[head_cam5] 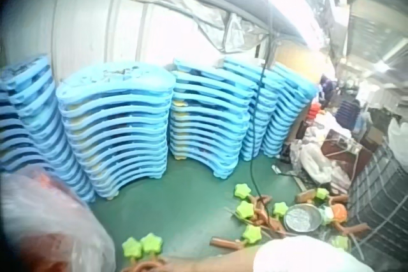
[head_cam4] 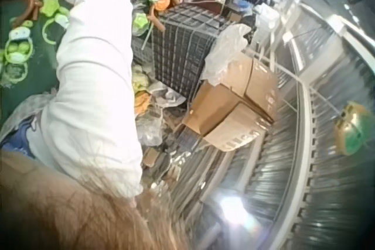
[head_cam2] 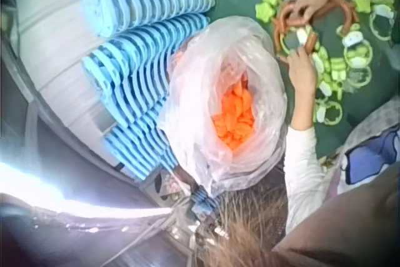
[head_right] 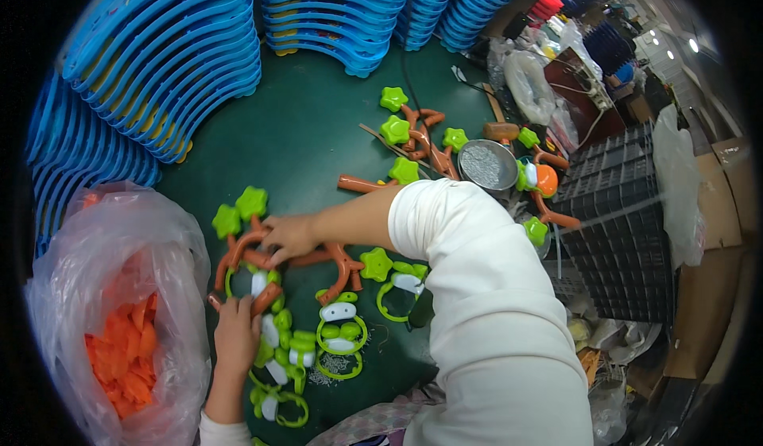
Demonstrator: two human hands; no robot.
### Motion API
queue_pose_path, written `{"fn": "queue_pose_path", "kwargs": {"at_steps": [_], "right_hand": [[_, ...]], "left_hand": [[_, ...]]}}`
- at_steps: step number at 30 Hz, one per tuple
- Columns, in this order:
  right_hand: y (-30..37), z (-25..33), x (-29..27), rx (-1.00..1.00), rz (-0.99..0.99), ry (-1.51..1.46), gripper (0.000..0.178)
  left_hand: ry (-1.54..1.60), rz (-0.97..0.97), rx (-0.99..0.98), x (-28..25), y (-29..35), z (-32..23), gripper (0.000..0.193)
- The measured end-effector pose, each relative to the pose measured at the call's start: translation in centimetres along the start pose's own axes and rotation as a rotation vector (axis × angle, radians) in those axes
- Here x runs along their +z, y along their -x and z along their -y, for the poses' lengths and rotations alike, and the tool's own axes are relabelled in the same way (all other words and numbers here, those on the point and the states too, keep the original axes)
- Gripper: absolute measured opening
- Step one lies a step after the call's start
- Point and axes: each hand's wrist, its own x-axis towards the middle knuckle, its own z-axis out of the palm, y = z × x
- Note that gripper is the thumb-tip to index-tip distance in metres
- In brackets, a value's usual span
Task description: The person assembles small plastic toys by attaching orange and green components to a central white piece. They use a power drill to secure the parts with screws, then place the finished toys into a cardboard box. The process is repeated multiple times with consistent hand movements and tool use.
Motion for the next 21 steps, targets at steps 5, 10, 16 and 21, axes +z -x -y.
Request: {"fn": "queue_pose_path", "kwargs": {"at_steps": [5, 10, 16, 21], "right_hand": [[0.0, 0.8, -0.7, 0.140, -0.634, 0.140, 0.049], [11.4, -8.7, -11.9, 1.106, -1.018, 0.377, 0.068], [21.9, -14.1, -13.5, 1.202, -0.389, -0.189, 0.135], [22.3, -15.5, -11.7, 0.959, -0.166, 0.083, 0.115]], "left_hand": [[0.083, -0.118, -0.126, -0.4, 7.7, 0.4, 0.052], [0.244, -0.125, -0.290, -1.3, 14.5, -0.7, 0.051], [0.174, -0.306, -0.288, 1.3, 18.3, 0.0, 0.042], [0.395, -0.188, -0.410, 1.9, 17.3, -1.0, 0.043]]}}
